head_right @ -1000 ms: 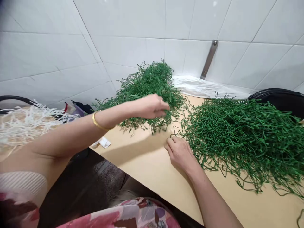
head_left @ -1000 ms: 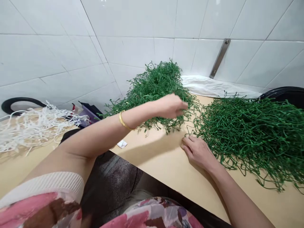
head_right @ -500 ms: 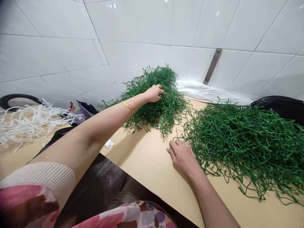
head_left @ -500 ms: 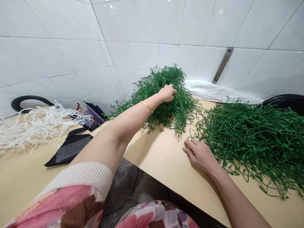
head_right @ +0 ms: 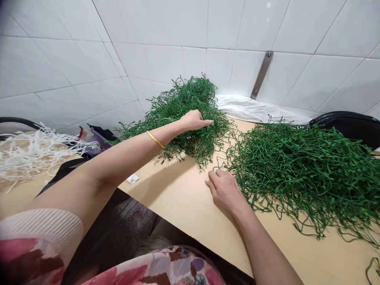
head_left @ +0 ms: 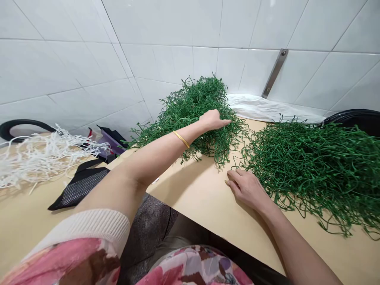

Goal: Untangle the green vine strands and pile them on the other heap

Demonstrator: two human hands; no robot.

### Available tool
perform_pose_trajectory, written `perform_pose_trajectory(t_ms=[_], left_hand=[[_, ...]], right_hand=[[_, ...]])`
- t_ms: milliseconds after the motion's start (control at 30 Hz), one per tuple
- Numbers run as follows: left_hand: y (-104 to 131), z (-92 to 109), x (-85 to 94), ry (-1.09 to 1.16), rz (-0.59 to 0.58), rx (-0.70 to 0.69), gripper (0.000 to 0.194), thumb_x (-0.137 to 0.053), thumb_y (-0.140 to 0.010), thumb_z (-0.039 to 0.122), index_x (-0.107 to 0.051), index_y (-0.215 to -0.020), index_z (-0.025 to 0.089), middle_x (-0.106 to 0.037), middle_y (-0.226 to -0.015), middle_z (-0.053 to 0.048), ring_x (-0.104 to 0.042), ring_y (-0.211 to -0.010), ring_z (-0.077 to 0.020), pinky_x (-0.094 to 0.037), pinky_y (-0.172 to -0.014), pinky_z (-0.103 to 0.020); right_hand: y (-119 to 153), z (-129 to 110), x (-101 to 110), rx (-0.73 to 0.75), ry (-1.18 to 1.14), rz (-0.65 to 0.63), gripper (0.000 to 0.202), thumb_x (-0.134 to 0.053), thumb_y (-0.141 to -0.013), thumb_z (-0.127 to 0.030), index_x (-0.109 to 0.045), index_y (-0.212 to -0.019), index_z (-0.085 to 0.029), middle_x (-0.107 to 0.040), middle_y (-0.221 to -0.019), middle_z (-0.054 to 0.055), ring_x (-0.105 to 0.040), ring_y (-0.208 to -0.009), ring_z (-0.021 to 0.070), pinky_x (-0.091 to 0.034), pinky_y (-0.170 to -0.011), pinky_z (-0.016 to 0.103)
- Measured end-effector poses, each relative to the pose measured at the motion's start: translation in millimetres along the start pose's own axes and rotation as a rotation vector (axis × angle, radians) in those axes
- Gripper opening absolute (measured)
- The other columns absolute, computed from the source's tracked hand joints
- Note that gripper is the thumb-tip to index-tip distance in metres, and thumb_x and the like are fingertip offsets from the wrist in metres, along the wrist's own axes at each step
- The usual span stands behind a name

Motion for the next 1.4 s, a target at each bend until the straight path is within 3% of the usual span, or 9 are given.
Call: perform_pose_trajectory(t_ms=[167, 333, 433, 600, 767, 933, 1133, 1300, 1400], left_hand=[[-3.8, -4.3, -34.0, 0.200, -0.059, 0.027, 0.024, -0.070, -0.052, 0.014, -0.047, -0.044, 0.015, -0.043, -0.046, -0.002, -0.047, -0.057, -0.0152, -0.036, -0.058, -0.029], [2.9, 8.4, 34.4, 0.801, 0.276, -0.114, 0.018, -0.059, -0.069, 0.012, -0.047, -0.055, 0.015, -0.045, -0.051, 0.001, -0.042, -0.054, -0.0071, -0.036, -0.055, -0.021], [19.6, 9.0, 59.0, 1.049, 0.339, -0.115, 0.016, -0.056, -0.075, 0.019, -0.046, -0.063, 0.016, -0.044, -0.053, 0.003, -0.042, -0.050, -0.0047, -0.034, -0.051, -0.019], [60.2, 1.4, -10.2, 1.177, -0.040, 0.073, 0.018, -0.058, -0.072, 0.015, -0.043, -0.061, 0.016, -0.042, -0.047, 0.005, -0.041, -0.040, -0.0047, -0.030, -0.042, -0.018], [92.6, -32.9, -65.6, 1.215, -0.168, 0.295, 0.017, -0.057, -0.071, 0.016, -0.044, -0.061, 0.015, -0.049, -0.048, 0.003, -0.043, -0.037, -0.0055, -0.033, -0.039, -0.018], [97.4, -42.9, -65.0, 1.252, -0.185, 0.316, 0.017, -0.057, -0.070, 0.017, -0.044, -0.060, 0.015, -0.048, -0.047, 0.004, -0.042, -0.036, -0.0055, -0.031, -0.038, -0.018], [107.0, -27.3, -64.6, 1.165, -0.285, 0.249, 0.015, -0.063, -0.063, 0.016, -0.049, -0.060, 0.014, -0.047, -0.048, 0.004, -0.042, -0.040, -0.0041, -0.028, -0.039, -0.017], [127.3, 6.0, -71.6, 1.048, -0.459, 0.065, 0.013, -0.063, -0.061, 0.013, -0.050, -0.058, 0.012, -0.045, -0.048, 0.005, -0.037, -0.041, -0.0021, -0.027, -0.041, -0.017], [134.4, 18.3, -77.9, 1.041, -0.524, 0.018, 0.012, -0.060, -0.063, 0.012, -0.049, -0.057, 0.013, -0.044, -0.046, 0.005, -0.038, -0.040, -0.0030, -0.028, -0.041, -0.018]], right_hand=[[0.5, 1.4, -0.3, -0.027, -0.005, -0.019, 0.016, -0.040, -0.085, -0.028, -0.053, -0.083, -0.019, -0.050, -0.073, 0.002, -0.044, -0.066, 0.0133, -0.029, -0.063, 0.025], [0.4, 0.0, 1.3, -0.010, -0.007, -0.016, 0.016, -0.040, -0.085, -0.029, -0.052, -0.080, -0.019, -0.050, -0.074, 0.002, -0.044, -0.068, 0.0134, -0.030, -0.065, 0.025], [-0.2, 1.3, 1.1, -0.009, -0.009, -0.006, 0.017, -0.040, -0.085, -0.029, -0.052, -0.078, -0.019, -0.051, -0.073, 0.002, -0.044, -0.066, 0.0130, -0.031, -0.064, 0.025], [-0.3, 10.0, 0.4, -0.039, -0.091, 0.054, 0.021, -0.039, -0.085, -0.028, -0.056, -0.078, -0.019, -0.055, -0.070, 0.004, -0.049, -0.067, 0.0143, -0.033, -0.064, 0.025], [6.2, 23.7, 25.9, -0.133, -0.210, 0.328, 0.023, -0.041, -0.080, -0.021, -0.046, -0.059, -0.018, -0.048, -0.055, 0.000, -0.041, -0.049, 0.0102, -0.029, -0.052, 0.024], [15.5, 23.7, 50.2, -0.182, -0.270, 0.513, 0.028, -0.044, -0.079, -0.021, -0.037, -0.052, -0.019, -0.035, -0.048, -0.004, -0.033, -0.044, 0.0082, -0.026, -0.047, 0.023], [22.9, 18.8, 66.9, -0.142, -0.423, 0.691, 0.016, -0.044, -0.082, -0.022, -0.056, -0.092, -0.017, -0.055, -0.082, 0.004, -0.051, -0.074, 0.0141, -0.042, -0.068, 0.028], [12.1, 22.8, 49.5, -0.190, -0.587, 0.533, 0.038, -0.043, -0.083, -0.029, -0.047, -0.120, -0.020, -0.056, -0.105, 0.008, -0.053, -0.082, 0.0164, -0.045, -0.073, 0.033], [7.2, 19.9, 39.9, -0.175, -0.651, 0.425, 0.034, -0.044, -0.082, -0.029, -0.052, -0.114, -0.021, -0.059, -0.099, 0.007, -0.054, -0.082, 0.0165, -0.044, -0.074, 0.032]])
Point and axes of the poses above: each hand's wrist, its own y-axis away from the middle knuckle, its own x-axis out of the back of the hand, z = x × y, the point moved 9 cm from there along -y, towards the middle knuckle
